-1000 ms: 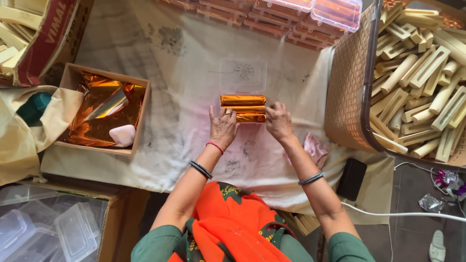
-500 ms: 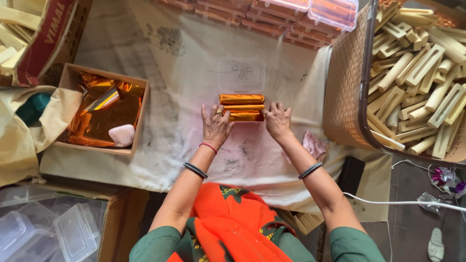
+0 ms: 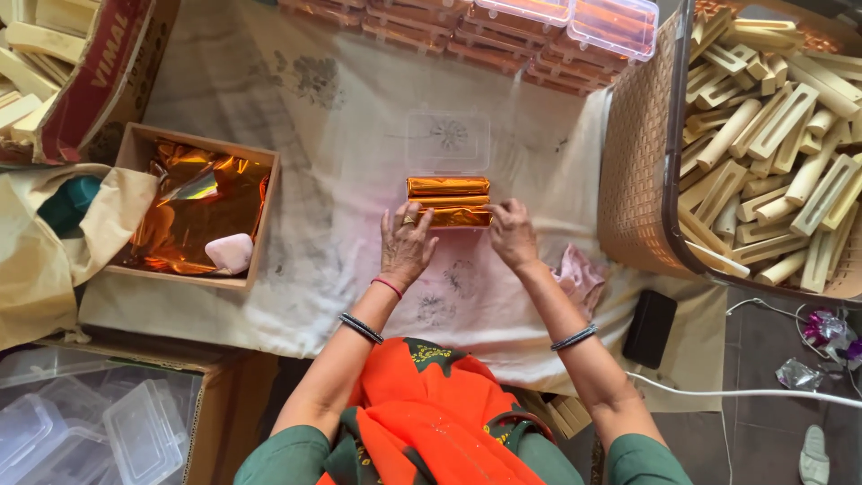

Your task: The person wipes a wooden block with a cloth, then wraps it in a sheet of gold foil. They then wipe a clear plastic container with the cloth and place several wrapped items inside it.

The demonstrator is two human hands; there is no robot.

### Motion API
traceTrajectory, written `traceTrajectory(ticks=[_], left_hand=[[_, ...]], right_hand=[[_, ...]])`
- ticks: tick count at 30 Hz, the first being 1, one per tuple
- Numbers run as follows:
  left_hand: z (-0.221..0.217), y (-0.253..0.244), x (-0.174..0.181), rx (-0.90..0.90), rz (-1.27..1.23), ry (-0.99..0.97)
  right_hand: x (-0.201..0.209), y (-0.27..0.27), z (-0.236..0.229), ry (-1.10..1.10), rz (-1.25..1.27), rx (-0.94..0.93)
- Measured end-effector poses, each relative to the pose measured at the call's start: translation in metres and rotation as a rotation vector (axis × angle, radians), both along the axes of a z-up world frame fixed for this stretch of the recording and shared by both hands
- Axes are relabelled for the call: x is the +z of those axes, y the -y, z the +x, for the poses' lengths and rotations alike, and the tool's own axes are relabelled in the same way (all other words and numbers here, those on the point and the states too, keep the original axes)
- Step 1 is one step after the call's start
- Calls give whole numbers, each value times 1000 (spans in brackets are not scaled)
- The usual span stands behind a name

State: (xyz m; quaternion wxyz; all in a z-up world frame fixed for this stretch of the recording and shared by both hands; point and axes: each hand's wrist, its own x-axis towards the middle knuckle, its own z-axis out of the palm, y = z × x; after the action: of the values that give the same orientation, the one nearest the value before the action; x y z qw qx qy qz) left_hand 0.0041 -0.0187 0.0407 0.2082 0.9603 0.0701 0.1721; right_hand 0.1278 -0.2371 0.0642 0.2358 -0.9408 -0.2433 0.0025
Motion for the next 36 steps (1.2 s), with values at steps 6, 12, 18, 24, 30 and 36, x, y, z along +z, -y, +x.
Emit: traceTrajectory(ticks=[6,12,18,24,30,36], left_hand=[[7,14,4,-100,35,-52],[12,16,-5,-121,89,-114],[26,15,-5,-92,150,-62],[34,9,4,-150,102,-129],[33,14,-13,-130,254,-72],[28,12,-20,-169,271,23]], right_hand=[[22,-29,-20,129,-90,290],[19,-30,-12,115,-235,204],[27,-20,8,52,-371,140],[31,-12,27,-31,-396,235],[24,-9,26,-37,-374,264],[15,0,15,56,-291,259]])
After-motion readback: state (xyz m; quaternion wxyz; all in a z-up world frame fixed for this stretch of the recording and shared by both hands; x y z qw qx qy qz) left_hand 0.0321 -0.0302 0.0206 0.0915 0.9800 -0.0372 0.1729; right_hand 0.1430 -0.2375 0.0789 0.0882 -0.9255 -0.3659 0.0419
